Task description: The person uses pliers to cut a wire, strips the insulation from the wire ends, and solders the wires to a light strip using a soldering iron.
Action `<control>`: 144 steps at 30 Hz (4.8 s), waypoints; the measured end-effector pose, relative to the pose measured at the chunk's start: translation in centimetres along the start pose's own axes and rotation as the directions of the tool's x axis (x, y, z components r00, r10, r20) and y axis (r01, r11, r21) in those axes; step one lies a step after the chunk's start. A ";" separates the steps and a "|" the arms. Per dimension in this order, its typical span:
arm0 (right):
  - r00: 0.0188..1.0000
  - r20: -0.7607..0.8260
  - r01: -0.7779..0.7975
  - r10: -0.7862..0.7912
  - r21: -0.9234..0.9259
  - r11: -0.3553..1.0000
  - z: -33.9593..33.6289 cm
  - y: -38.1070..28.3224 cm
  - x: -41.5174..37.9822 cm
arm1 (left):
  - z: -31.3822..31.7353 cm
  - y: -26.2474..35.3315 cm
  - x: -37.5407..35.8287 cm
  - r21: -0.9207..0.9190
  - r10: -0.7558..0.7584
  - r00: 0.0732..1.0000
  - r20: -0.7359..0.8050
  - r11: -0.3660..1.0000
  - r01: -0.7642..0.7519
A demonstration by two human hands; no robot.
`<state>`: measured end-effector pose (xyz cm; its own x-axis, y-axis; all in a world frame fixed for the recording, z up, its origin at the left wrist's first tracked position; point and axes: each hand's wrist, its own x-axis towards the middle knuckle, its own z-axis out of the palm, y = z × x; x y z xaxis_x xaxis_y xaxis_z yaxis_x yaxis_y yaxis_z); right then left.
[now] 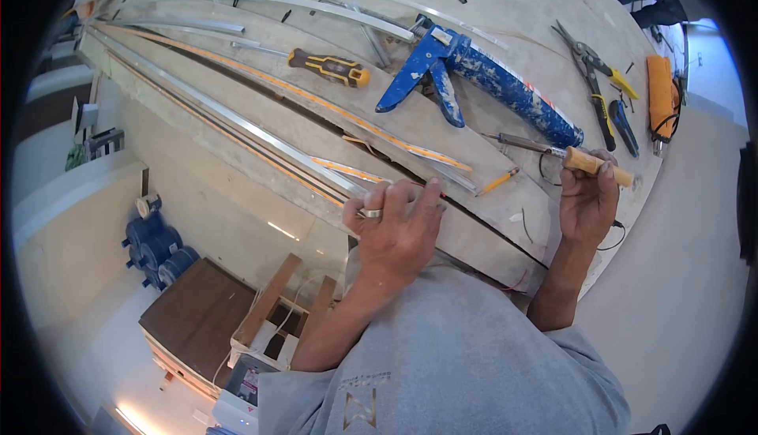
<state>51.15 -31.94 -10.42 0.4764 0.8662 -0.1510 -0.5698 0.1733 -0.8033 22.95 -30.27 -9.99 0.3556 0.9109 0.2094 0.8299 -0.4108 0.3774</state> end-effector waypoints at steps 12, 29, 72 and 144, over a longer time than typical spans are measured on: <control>1.000 -0.017 0.002 -0.002 -0.002 1.000 -0.7 -0.2 -0.5 | 2.1 -0.7 -1.6 0.048 0.167 0.965 -0.203 0.986 -0.161; 0.999 0.022 -0.033 0.033 0.023 0.999 0.3 1.0 0.0 | 1.2 -2.1 -3.5 -0.052 0.249 0.954 -0.165 0.964 -0.261; 0.979 0.193 0.016 0.067 -0.399 0.917 5.0 3.0 -1.3 | 2.7 -1.5 -3.0 -0.065 0.291 0.912 -0.290 0.945 -0.322; 0.996 0.045 0.089 -0.083 -0.166 0.982 4.3 0.0 -4.5 | 0.7 1.5 -1.9 -0.491 -0.156 0.541 0.826 -0.671 0.556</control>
<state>46.11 -33.84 -7.27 0.4914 0.8690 -0.0580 -0.4063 0.1698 -0.8978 23.77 -32.59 -10.46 0.4185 0.5896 -0.6908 -0.5695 0.7629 0.3060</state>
